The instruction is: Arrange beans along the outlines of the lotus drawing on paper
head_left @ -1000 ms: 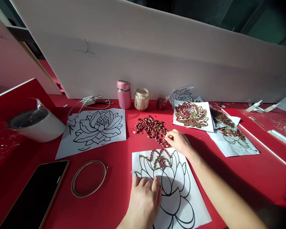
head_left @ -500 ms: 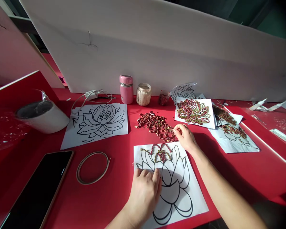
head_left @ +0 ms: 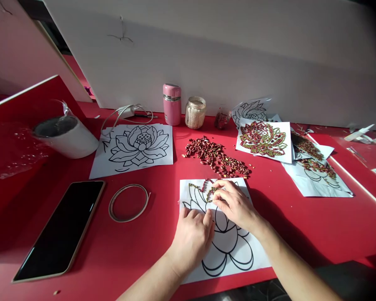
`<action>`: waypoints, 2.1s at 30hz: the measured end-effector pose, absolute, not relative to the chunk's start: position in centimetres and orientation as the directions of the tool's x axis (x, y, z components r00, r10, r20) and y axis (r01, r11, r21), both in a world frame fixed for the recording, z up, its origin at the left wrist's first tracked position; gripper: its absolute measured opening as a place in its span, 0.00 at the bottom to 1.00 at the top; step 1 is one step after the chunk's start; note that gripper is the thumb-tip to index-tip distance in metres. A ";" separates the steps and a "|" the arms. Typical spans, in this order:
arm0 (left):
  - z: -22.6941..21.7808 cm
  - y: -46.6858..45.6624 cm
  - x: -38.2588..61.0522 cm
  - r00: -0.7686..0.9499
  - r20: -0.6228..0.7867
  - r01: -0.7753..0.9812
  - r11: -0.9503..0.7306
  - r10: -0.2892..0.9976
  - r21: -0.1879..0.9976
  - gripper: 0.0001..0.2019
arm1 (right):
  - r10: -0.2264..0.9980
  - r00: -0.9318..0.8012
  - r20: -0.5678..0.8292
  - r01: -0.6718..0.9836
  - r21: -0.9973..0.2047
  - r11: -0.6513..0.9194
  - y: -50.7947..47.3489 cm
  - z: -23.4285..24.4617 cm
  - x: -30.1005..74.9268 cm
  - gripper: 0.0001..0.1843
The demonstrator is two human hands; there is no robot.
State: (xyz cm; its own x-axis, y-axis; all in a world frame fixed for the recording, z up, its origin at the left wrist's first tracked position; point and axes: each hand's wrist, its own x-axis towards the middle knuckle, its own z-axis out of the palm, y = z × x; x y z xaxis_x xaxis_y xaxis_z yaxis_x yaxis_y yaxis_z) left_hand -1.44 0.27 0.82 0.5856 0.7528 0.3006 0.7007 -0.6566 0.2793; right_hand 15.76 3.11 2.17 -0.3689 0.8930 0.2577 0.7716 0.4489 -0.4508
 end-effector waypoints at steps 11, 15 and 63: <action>0.8 0.3 -1.4 0.586 0.290 0.700 -0.653 0.757 0.290 0.09 | 0.898 -0.360 0.252 0.799 -0.414 0.436 3.1 2.1 15.3 0.06; 0.9 0.2 -1.4 0.584 0.302 0.700 -0.656 0.753 0.282 0.10 | 0.910 -0.319 0.265 0.758 -0.505 0.413 3.1 2.1 15.6 0.06; 0.4 0.3 -1.5 0.600 0.314 0.688 -0.675 0.736 0.266 0.11 | 0.994 0.078 0.073 0.960 -0.275 -0.055 9.3 2.6 21.8 0.07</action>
